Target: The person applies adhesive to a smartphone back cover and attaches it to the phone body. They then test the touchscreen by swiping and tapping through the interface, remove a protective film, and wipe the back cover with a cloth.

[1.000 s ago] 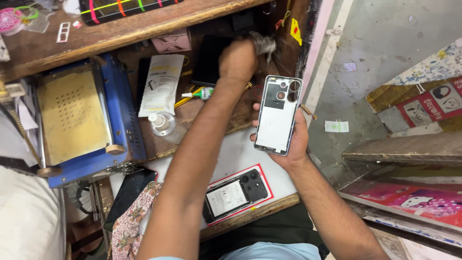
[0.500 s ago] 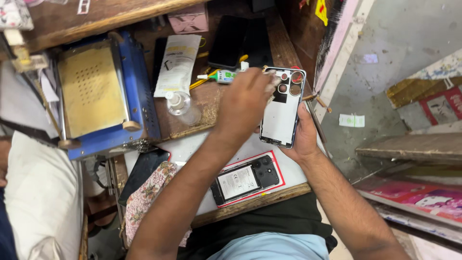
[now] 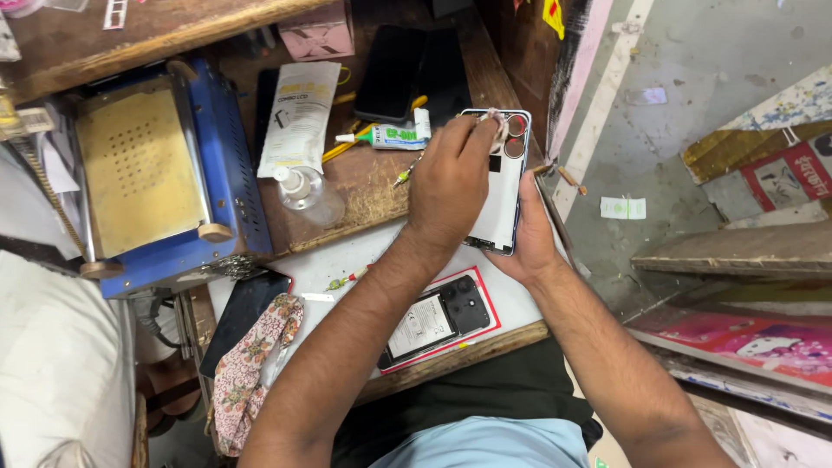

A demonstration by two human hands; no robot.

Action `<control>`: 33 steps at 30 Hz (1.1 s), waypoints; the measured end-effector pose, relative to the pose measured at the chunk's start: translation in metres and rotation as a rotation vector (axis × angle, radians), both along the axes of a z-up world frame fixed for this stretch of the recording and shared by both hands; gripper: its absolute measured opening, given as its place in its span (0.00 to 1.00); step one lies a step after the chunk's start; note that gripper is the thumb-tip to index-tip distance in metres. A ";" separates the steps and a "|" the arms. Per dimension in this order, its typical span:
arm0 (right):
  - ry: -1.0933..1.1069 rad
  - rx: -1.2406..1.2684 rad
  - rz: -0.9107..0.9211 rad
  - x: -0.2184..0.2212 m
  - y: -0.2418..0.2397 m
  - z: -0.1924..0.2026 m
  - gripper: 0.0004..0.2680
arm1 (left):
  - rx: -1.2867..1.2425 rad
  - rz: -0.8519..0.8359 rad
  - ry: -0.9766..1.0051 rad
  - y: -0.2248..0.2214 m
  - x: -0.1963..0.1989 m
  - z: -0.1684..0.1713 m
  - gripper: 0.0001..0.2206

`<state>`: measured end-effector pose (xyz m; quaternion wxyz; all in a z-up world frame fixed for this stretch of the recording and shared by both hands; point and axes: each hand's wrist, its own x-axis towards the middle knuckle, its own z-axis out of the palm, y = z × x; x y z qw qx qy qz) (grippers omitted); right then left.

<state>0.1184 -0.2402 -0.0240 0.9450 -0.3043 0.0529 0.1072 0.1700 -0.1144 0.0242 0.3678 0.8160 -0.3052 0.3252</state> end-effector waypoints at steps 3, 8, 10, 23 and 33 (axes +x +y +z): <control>-0.133 -0.025 -0.008 -0.001 -0.006 0.001 0.27 | 0.074 -0.175 0.084 0.000 -0.033 0.004 0.15; -0.179 0.003 0.033 0.000 -0.009 0.005 0.31 | 0.224 -0.197 -0.020 0.013 -0.048 0.013 0.15; -0.009 0.054 0.100 -0.003 -0.005 0.001 0.31 | 0.355 -0.014 -0.172 0.012 -0.022 0.016 0.14; -0.127 -0.106 0.240 -0.018 0.006 -0.001 0.33 | 0.334 0.297 -0.007 0.046 -0.051 0.022 0.15; -0.117 -0.059 0.186 -0.078 0.057 0.035 0.36 | 0.316 0.183 0.206 0.094 -0.140 0.012 0.15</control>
